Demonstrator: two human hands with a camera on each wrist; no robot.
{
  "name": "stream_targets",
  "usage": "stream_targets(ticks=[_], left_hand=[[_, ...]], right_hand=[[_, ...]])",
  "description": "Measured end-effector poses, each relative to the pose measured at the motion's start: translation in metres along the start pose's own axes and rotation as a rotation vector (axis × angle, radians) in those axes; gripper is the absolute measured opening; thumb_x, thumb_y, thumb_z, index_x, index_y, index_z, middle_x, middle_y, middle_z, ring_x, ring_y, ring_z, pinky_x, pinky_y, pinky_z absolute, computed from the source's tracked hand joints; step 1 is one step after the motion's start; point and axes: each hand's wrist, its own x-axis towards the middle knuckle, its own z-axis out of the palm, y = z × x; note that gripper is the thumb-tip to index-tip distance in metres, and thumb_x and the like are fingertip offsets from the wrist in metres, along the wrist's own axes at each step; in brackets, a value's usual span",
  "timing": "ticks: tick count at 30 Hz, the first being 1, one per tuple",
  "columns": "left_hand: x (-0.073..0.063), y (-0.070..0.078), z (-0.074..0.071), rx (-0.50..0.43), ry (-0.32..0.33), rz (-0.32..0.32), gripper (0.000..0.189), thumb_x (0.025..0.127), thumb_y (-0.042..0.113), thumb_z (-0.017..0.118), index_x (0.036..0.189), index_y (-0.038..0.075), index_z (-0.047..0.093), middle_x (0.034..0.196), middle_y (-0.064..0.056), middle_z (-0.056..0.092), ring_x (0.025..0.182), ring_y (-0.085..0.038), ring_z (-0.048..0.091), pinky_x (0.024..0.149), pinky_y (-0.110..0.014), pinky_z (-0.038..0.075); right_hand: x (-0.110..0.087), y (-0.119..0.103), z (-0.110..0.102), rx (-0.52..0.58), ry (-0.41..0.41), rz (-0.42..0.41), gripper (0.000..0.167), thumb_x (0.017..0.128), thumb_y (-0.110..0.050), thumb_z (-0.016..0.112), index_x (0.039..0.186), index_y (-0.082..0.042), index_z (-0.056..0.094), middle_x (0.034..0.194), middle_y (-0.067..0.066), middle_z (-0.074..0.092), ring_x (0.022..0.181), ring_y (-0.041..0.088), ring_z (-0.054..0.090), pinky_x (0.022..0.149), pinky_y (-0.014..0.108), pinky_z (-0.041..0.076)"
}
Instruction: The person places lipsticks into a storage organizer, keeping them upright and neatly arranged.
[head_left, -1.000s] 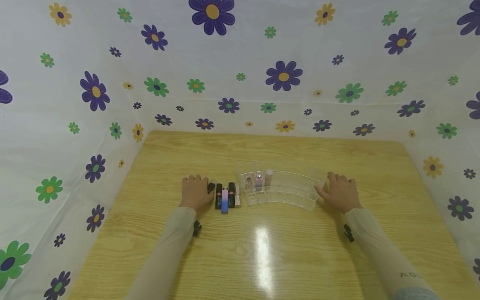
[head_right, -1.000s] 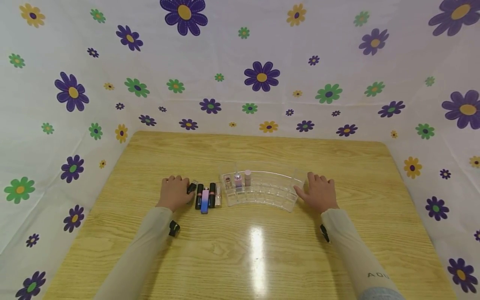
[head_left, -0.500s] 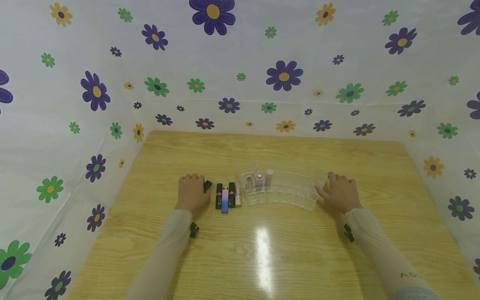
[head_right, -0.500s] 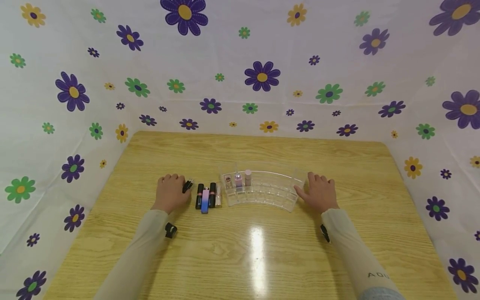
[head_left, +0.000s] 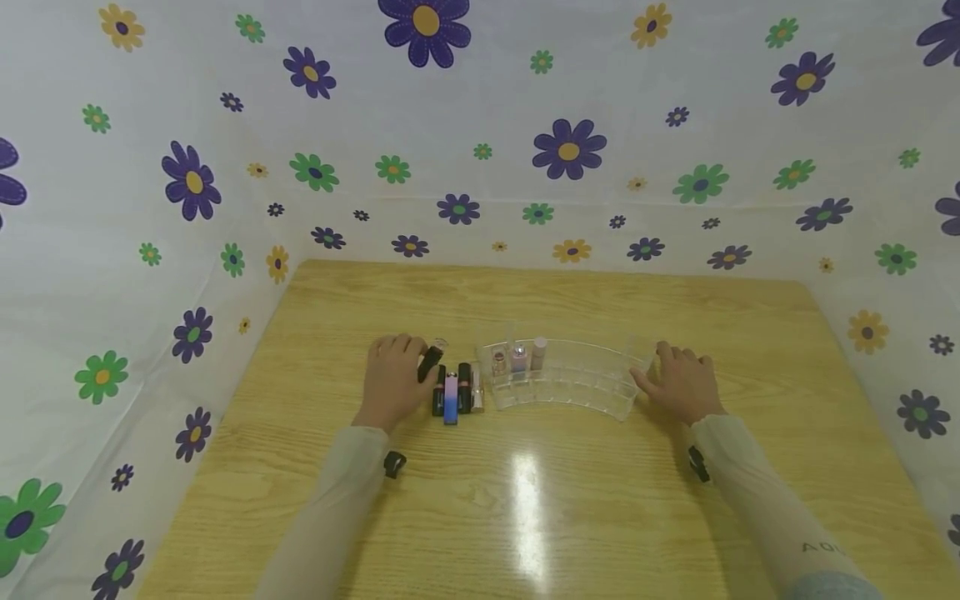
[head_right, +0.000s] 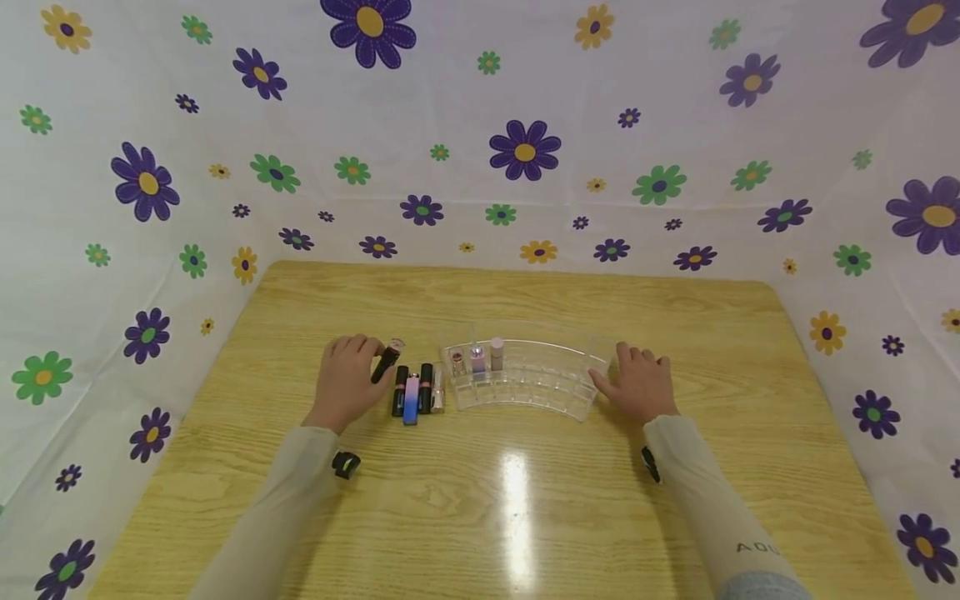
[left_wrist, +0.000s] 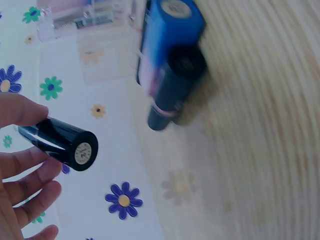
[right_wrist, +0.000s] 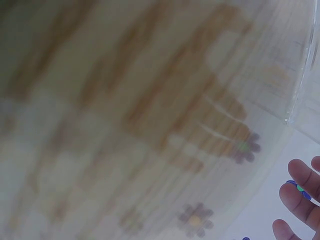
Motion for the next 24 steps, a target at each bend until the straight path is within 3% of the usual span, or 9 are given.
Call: stream_targets(ticks=[12,16,24], left_hand=[[0.0,0.037,0.003,-0.07,0.159,0.161,0.026,0.079,0.028,0.069,0.093,0.008,0.062,0.091,-0.006,0.064,0.09,-0.025,0.058,0.094,-0.046,0.042],[-0.002,0.047,0.003,-0.089,0.18,0.171,0.025,0.076,0.026,0.071,0.089,0.008,0.062,0.089,-0.007,0.064,0.089,-0.026,0.058,0.093,-0.046,0.043],[-0.008,0.059,0.005,-0.136,0.144,0.119,0.026,0.077,0.028,0.071,0.09,0.007,0.062,0.089,-0.006,0.064,0.089,-0.024,0.058,0.096,-0.045,0.041]], right_hand=[[0.001,-0.001,-0.002,0.002,-0.008,-0.003,0.068,0.089,-0.055,0.048,0.121,0.005,0.047,0.102,0.028,0.064,0.091,0.044,0.061,0.077,0.058,0.043],[0.001,-0.001,-0.002,0.007,-0.001,-0.007,0.067,0.089,-0.054,0.048,0.12,0.005,0.047,0.101,0.028,0.064,0.09,0.044,0.061,0.077,0.058,0.043],[0.0,0.0,-0.001,-0.005,0.001,-0.005,0.069,0.089,-0.056,0.048,0.121,0.005,0.047,0.102,0.028,0.064,0.091,0.043,0.061,0.078,0.059,0.044]])
